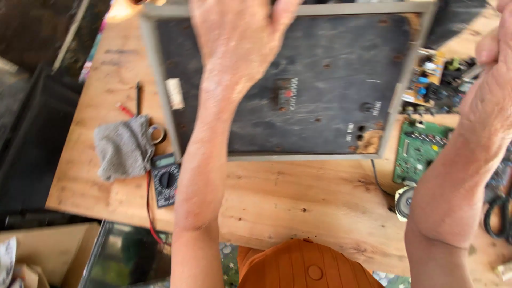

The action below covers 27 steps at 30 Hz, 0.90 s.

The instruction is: Unscrewing the back panel of a speaker box using a manual screwdriver to access internal components.

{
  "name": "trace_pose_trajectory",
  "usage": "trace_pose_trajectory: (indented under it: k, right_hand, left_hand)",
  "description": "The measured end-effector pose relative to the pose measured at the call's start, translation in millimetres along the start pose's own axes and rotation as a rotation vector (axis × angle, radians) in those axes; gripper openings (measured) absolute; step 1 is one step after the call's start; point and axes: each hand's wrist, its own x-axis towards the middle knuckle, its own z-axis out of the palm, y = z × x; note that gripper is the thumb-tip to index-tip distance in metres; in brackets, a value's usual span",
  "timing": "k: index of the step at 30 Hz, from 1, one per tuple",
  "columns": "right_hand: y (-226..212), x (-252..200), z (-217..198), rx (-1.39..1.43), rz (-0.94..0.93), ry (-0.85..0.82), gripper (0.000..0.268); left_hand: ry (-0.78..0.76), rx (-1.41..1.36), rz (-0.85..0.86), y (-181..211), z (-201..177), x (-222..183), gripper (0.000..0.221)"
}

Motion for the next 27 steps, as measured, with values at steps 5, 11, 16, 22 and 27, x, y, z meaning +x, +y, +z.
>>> trace_pose_trajectory:
  k: [5,11,16,22,27]
  right_hand:
    - [-85,-38,-5,0.111,-0.442,-0.026,0.028]
    - [-135,-61,6,-0.172,-0.502,0.000,0.072]
    - [-138,-67,6,0.064,-0.323,-0.217,0.054]
    - [-134,-70,-5,0.179,-0.231,-0.498,0.021]
    - [-109,-70,-15,0.002,-0.491,-0.345,0.023]
  left_hand:
    - [-0.118,0.108,0.216,-1,-18,4,0.054]
    - [-0.146,-0.023,0.188,-13,-3,-13,0.060]
    - [-0.155,-0.014,0.171,-12,-6,-13,0.059]
    - [-0.169,-0.016,0.169,-14,-3,-15,0.062]
    - [-0.171,-0.002,0.193,-11,-8,-12,0.058]
